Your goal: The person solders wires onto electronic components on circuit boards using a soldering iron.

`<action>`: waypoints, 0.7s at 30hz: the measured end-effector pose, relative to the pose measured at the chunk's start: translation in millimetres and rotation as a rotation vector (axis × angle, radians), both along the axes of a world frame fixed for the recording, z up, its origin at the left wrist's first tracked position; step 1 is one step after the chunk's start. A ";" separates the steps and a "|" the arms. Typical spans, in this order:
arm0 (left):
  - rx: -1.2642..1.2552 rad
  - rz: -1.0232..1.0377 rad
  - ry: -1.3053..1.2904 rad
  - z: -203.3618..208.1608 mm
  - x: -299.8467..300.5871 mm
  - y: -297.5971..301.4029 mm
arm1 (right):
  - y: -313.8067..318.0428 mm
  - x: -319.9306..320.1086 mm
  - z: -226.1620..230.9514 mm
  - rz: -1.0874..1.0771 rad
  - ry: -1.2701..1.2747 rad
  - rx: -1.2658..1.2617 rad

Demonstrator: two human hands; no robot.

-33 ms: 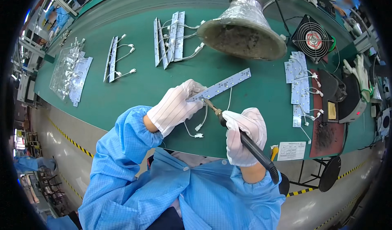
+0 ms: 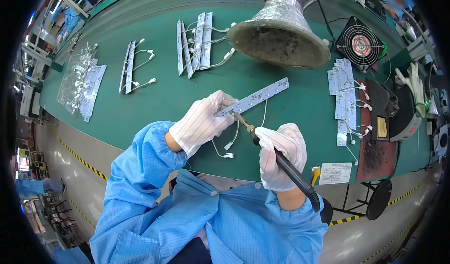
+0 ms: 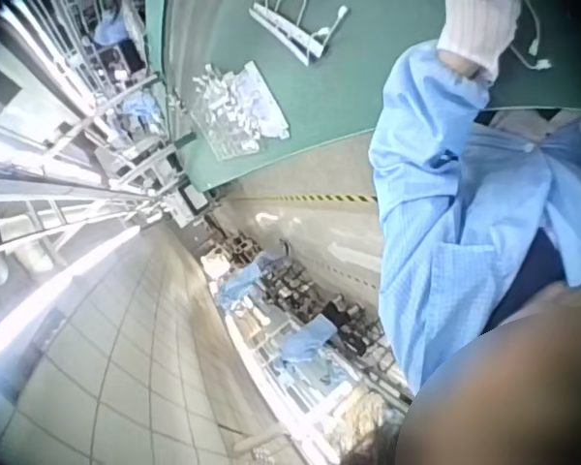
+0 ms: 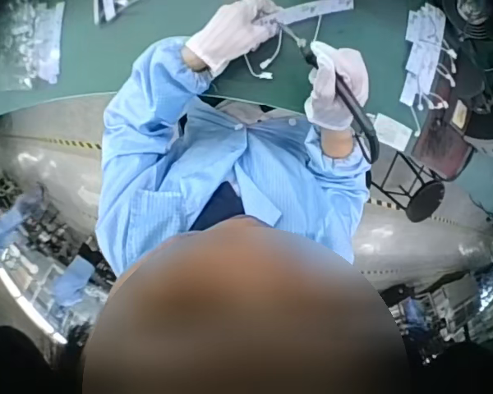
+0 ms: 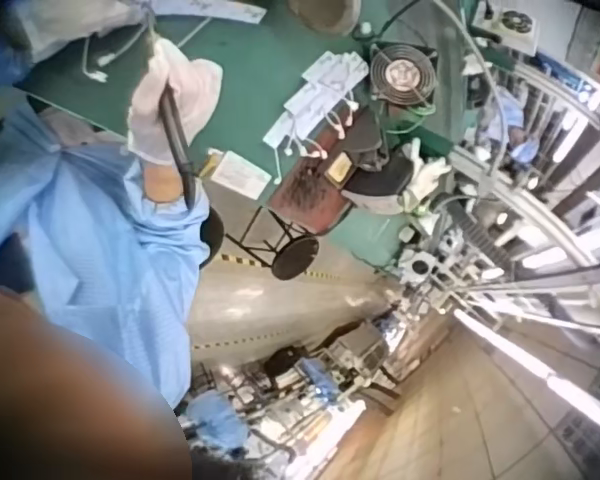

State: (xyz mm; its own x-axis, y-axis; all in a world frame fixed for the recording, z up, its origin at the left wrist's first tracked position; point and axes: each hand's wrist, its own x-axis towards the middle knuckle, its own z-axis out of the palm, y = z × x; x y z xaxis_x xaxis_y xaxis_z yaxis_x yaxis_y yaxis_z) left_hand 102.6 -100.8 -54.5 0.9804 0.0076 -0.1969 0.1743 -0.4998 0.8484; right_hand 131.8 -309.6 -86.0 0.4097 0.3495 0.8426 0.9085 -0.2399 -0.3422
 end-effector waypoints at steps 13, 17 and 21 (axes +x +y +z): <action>0.024 0.002 -0.054 -6.3 -3.0 -1.5 | 2.6 -3.9 6.0 0.092 0.291 0.078; 0.045 -0.007 -0.190 -17.6 -3.1 0.8 | 3.8 -4.0 5.5 0.096 0.287 0.090; -0.003 0.006 -0.143 -14.8 -2.6 0.3 | 1.1 -3.7 2.5 0.110 0.300 0.086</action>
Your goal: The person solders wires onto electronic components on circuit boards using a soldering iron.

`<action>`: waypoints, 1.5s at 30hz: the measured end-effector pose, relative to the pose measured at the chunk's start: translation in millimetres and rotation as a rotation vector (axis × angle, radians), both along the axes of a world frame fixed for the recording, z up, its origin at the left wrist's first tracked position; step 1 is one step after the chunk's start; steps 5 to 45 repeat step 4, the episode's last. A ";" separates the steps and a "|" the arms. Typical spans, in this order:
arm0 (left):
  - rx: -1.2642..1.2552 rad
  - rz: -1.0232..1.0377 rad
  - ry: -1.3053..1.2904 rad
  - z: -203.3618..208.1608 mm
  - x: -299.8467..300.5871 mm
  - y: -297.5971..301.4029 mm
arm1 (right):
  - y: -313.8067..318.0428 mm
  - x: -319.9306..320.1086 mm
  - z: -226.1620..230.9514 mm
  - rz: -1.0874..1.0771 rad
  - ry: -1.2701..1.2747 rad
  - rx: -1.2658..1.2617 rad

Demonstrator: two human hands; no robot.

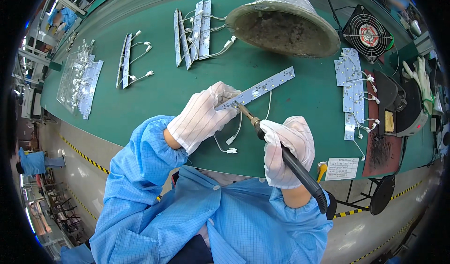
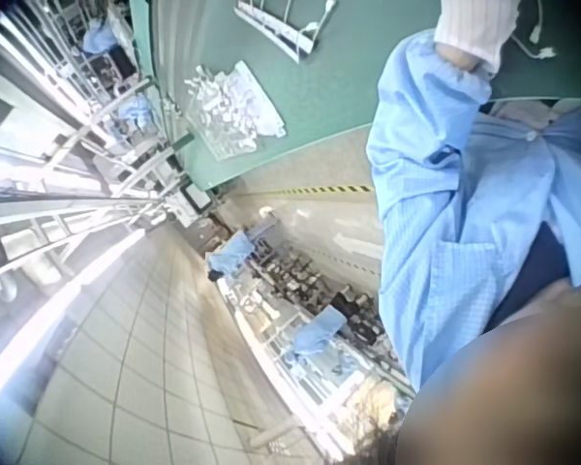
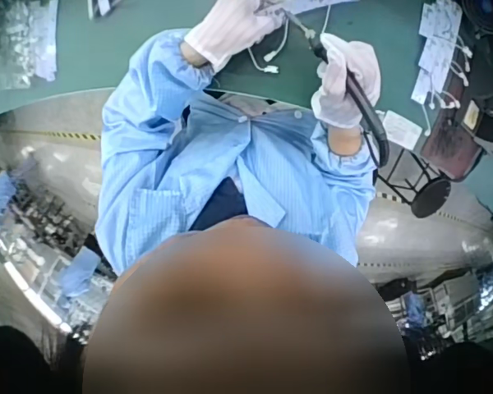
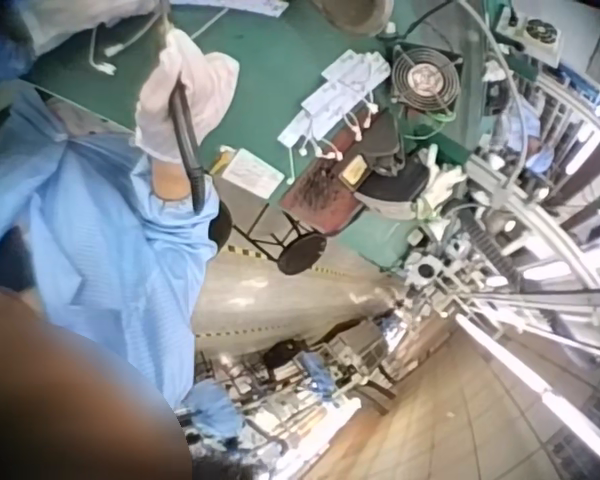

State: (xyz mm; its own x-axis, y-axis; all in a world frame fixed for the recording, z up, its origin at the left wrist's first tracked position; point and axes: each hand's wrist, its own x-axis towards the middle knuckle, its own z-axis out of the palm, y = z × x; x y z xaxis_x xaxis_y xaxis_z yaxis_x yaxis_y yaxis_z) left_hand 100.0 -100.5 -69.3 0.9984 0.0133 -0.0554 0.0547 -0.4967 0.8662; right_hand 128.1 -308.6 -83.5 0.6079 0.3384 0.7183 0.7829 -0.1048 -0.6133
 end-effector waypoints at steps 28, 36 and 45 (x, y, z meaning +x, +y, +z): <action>0.042 -0.010 -0.057 -2.5 -0.4 0.3 | 0.8 0.4 0.4 -0.013 -0.009 -0.004; 0.042 -0.010 -0.057 -2.5 -0.4 0.3 | 0.8 0.4 0.4 -0.013 -0.009 -0.004; 0.042 -0.010 -0.057 -2.5 -0.4 0.3 | 0.8 0.4 0.4 -0.013 -0.009 -0.004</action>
